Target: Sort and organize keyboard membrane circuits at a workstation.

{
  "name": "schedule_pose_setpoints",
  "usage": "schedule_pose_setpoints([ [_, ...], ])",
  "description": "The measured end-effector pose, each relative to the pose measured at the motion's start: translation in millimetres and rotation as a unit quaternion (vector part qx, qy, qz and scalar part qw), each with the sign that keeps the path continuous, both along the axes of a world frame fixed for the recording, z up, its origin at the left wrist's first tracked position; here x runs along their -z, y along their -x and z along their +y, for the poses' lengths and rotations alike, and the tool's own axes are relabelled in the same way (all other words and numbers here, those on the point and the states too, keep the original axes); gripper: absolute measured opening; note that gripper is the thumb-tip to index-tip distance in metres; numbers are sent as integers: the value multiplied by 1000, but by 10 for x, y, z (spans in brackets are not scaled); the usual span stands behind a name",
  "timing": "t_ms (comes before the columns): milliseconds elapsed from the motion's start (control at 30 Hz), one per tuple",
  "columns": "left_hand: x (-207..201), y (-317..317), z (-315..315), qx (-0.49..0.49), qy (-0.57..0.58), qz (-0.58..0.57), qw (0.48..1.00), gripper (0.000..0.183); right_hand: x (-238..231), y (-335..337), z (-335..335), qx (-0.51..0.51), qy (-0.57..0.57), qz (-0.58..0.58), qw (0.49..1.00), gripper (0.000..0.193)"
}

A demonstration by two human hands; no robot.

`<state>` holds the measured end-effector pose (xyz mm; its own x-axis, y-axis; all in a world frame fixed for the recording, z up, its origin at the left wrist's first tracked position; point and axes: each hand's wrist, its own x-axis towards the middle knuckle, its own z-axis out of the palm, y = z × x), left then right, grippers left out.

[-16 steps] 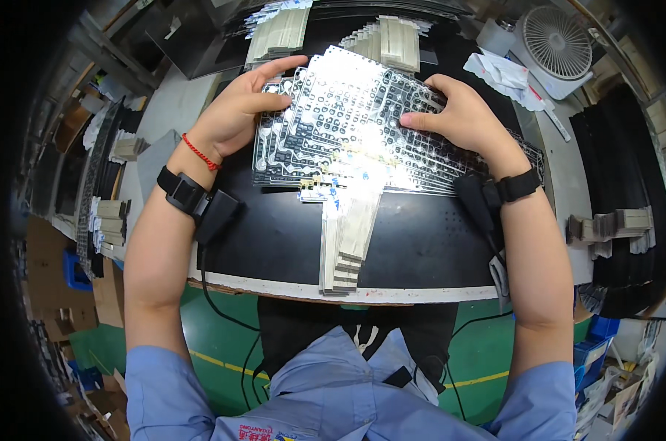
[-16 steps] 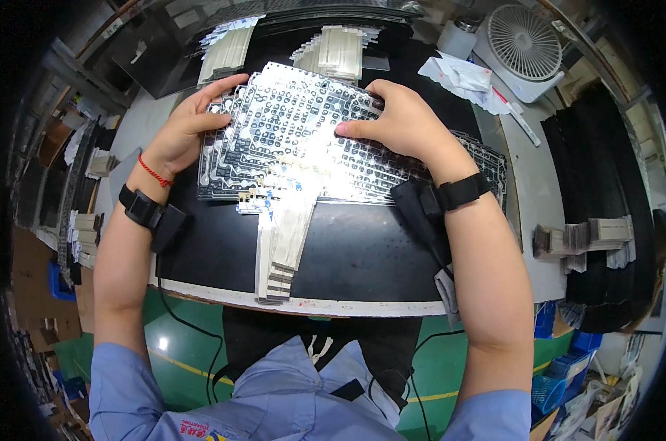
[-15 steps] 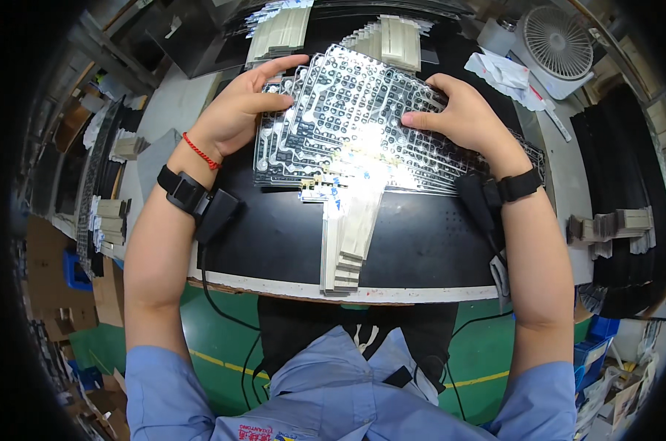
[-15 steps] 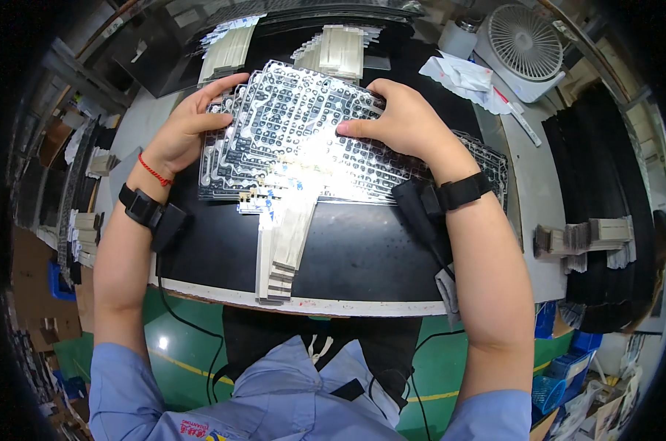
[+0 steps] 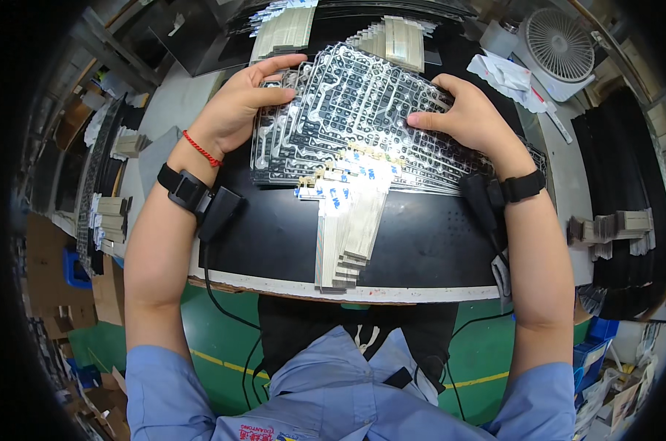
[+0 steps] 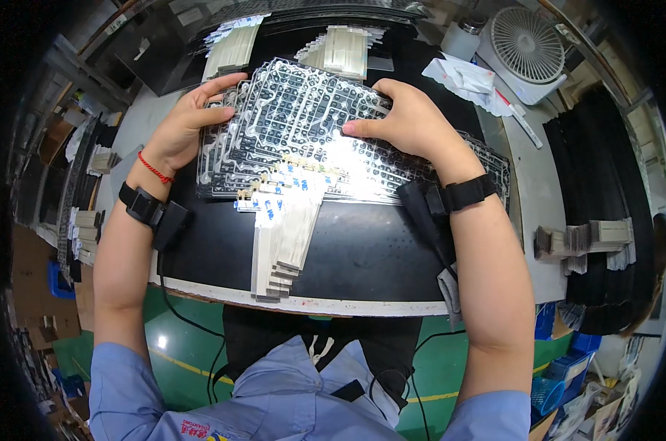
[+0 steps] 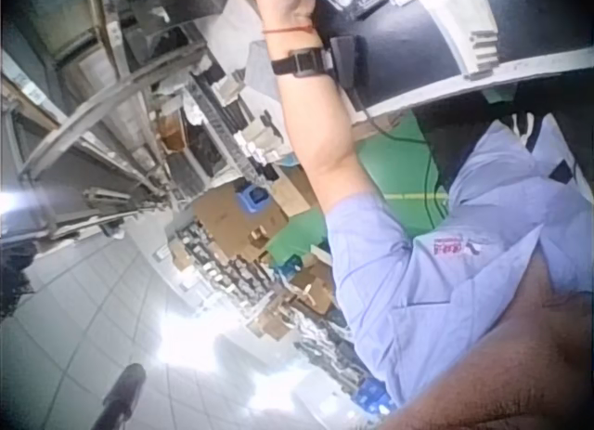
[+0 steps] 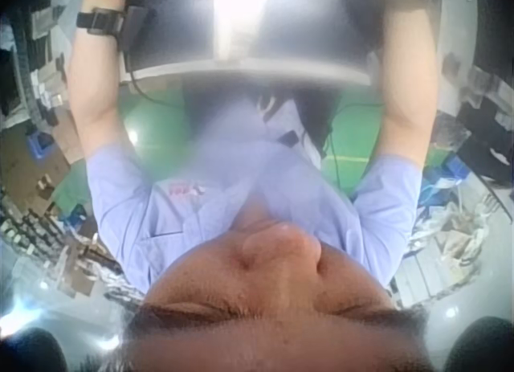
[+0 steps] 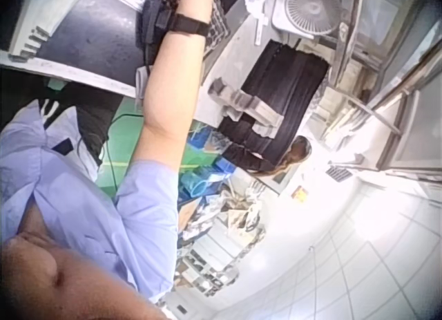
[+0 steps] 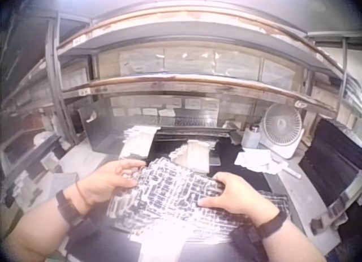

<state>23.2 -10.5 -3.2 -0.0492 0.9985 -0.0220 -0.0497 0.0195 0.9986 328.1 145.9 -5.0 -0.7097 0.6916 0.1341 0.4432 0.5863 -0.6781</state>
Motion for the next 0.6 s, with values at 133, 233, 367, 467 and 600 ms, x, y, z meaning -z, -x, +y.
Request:
schedule_pose_setpoints([
  [133, -30, -44, -6, -41, 34, 1, 999, 51, -6, -23, 22, 11, 7, -9, 1000, 65],
  [233, -20, -17, -2, -20, 9, -21, 1000, 51, -27, -13, 21, 10, 0, -21, 1000, 64],
  [367, -32, -17, -13, -37, -3, 6, 999, 50, -87, -19, -15, 28, -3, -24, 999, 60],
  [467, -24, 14, 11, -44, 19, 30, 998, 55, -87, -20, -21, 33, -13, -25, 999, 58],
  [600, -53, 79, -20, 19, -16, -70, 997, 58, -122, -38, 19, 39, 35, -14, 999, 57],
])
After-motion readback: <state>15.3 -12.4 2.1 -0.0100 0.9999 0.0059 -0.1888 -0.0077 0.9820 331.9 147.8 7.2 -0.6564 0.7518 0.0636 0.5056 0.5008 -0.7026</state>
